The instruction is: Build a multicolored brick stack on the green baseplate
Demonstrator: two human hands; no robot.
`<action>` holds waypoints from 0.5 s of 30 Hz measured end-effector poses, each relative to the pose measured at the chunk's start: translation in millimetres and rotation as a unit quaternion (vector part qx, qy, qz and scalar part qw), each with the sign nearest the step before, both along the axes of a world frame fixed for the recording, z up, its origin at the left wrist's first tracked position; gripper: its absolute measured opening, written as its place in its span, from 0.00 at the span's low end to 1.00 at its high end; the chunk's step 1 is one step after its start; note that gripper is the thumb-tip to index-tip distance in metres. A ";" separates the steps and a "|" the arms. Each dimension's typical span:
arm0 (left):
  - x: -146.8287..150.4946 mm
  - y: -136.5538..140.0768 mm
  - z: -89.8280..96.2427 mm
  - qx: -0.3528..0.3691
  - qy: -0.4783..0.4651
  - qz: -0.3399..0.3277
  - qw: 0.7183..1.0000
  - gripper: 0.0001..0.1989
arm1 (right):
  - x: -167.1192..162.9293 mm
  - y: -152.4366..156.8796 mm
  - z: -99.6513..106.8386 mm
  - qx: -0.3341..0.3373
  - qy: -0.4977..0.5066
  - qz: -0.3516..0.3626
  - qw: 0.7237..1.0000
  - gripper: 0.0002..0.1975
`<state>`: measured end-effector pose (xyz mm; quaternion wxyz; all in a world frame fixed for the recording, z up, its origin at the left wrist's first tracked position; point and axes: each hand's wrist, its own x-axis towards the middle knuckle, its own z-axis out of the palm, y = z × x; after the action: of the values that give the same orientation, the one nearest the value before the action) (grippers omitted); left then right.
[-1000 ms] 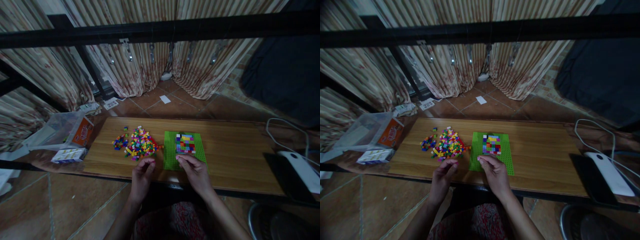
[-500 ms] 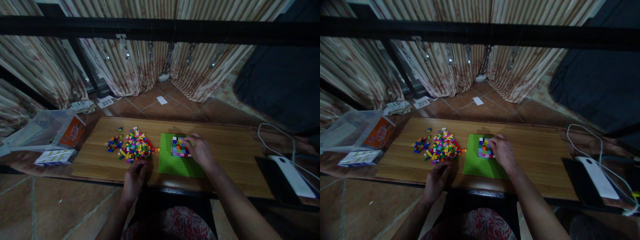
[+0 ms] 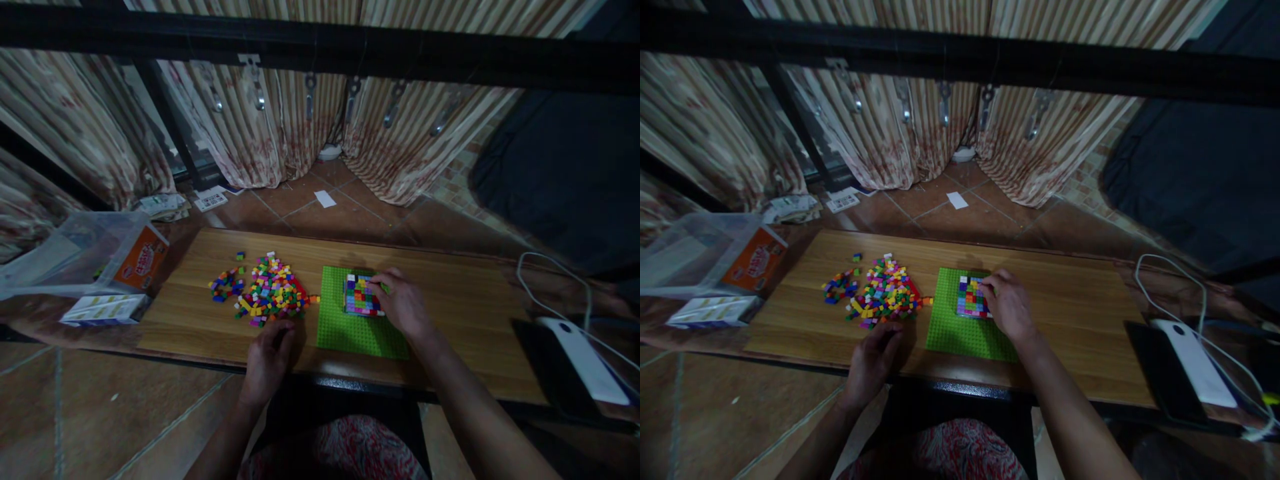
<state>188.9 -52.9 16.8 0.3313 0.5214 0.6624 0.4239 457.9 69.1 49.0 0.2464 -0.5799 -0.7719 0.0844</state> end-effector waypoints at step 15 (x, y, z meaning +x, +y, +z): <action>0.0 -2.2 -0.4 -0.002 -0.052 -0.006 0.999 0.09 | -10.7 -9.6 -11.0 0.061 -0.035 -0.064 0.995 0.16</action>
<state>189.0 -55.1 16.4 0.3688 0.5021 0.6417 0.4472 447.2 59.5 38.0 0.2588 -0.6148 -0.7450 0.0003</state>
